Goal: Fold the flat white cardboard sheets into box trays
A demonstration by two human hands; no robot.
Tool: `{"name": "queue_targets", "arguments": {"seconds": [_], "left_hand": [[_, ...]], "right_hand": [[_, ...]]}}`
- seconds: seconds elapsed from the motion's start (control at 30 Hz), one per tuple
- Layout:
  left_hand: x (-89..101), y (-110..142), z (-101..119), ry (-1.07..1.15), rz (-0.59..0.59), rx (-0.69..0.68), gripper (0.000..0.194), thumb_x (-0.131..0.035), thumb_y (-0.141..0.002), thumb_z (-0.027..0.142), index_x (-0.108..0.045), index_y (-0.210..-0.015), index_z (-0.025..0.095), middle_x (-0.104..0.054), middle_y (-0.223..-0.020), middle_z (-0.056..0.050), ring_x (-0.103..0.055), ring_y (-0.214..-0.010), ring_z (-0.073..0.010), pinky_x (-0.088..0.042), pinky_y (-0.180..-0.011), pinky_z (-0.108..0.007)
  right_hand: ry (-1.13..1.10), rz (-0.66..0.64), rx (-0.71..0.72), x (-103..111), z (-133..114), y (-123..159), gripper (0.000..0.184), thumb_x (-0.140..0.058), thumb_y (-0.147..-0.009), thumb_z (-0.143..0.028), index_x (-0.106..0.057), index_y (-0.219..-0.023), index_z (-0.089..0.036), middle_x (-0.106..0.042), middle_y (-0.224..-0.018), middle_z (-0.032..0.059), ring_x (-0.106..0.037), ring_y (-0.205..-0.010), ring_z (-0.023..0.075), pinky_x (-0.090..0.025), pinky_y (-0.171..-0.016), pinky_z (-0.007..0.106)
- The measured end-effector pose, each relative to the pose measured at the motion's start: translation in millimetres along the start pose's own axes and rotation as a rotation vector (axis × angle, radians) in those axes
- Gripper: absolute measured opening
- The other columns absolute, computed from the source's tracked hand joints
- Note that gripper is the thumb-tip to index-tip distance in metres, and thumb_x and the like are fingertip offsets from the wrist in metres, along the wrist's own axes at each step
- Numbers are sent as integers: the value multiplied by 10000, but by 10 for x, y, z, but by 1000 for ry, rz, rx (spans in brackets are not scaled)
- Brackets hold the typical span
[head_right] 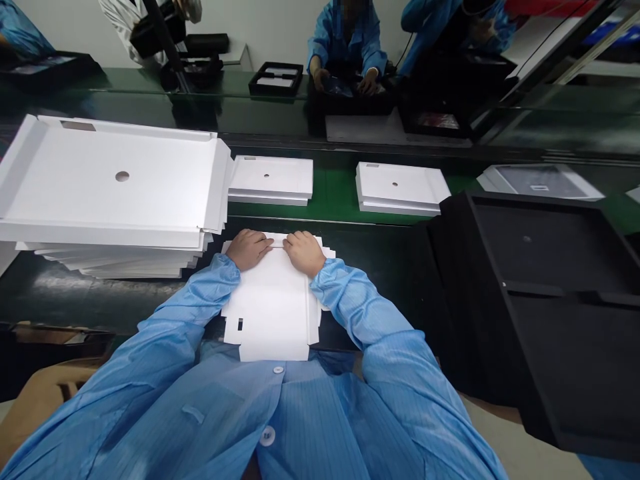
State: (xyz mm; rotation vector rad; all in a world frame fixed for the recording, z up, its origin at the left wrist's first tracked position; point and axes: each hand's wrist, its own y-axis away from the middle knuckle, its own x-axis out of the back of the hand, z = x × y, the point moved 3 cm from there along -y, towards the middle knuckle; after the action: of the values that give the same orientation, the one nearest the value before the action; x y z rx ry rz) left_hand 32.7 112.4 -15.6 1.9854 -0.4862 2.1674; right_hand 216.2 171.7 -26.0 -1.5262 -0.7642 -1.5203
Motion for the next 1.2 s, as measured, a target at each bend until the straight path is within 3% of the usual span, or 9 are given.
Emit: {"name": "queue_targets", "arguments": {"seconds": [0.3, 0.43, 0.53, 0.67, 0.83, 1.0, 1.2], "left_hand": [[18, 1, 18, -52, 29, -44, 396, -371, -1051, 306, -723, -1190, 190, -709, -966, -131, -613, -956, -247, -370, -872, -442], [86, -27, 12, -65, 51, -57, 389, -380, -1054, 294, -740, -1141, 176, -717, -958, -126, -623, -934, -234, -373, -843, -428], [137, -62, 10, -49, 81, -69, 349, -429, -1043, 291, -752, -1105, 175, -728, -945, -120, -637, -907, -229, -380, -817, -418], [151, -77, -20, -18, 116, -63, 307, -489, -1028, 319, -759, -1085, 187, -737, -934, -102, -653, -894, -229, -394, -799, -408], [87, -48, -133, 63, 110, -69, 313, -556, -1001, 404, -740, -1135, 190, -731, -1013, -92, -649, -951, -231, -441, -824, -383], [36, -19, -194, 62, 107, -78, 271, -537, -1005, 321, -754, -1049, 166, -730, -961, -98, -648, -915, -226, -476, -841, -377], [13, 7, -189, 72, 156, -124, 285, -492, -1006, 230, -756, -1090, 162, -736, -947, -97, -661, -903, -217, -498, -834, -380]], "right_hand": [[-16, -11, -2, 78, -21, 23, 422, -309, -1045, -165, -705, -1183, -116, -670, -1027, 157, -532, -975, 274, -317, -848, 414], [-126, -34, -42, 190, 66, 18, 360, -516, -1029, -382, -684, -1251, -153, -666, -1143, 142, -548, -1072, 275, -359, -898, 389], [-260, -90, -81, 208, 189, -31, 381, -627, -980, -403, -675, -1281, -174, -670, -1211, 117, -570, -1123, 252, -391, -947, 346], [-328, -108, -149, 190, 264, -79, 266, -580, -1007, -297, -726, -1183, -162, -706, -1176, 95, -604, -1120, 227, -413, -952, 306], [-279, -80, -161, 211, 180, -43, 299, -514, -1031, -297, -761, -1132, -162, -724, -1085, 112, -615, -1068, 251, -421, -883, 341], [-250, -71, -180, 249, 121, -25, 312, -503, -1028, -287, -776, -1100, -156, -721, -1040, 129, -612, -1042, 255, -412, -867, 353], [-239, -52, -227, 276, 107, -21, 314, -502, -1025, -287, -771, -1121, -158, -711, -1078, 139, -609, -1028, 252, -414, -871, 351]]}}
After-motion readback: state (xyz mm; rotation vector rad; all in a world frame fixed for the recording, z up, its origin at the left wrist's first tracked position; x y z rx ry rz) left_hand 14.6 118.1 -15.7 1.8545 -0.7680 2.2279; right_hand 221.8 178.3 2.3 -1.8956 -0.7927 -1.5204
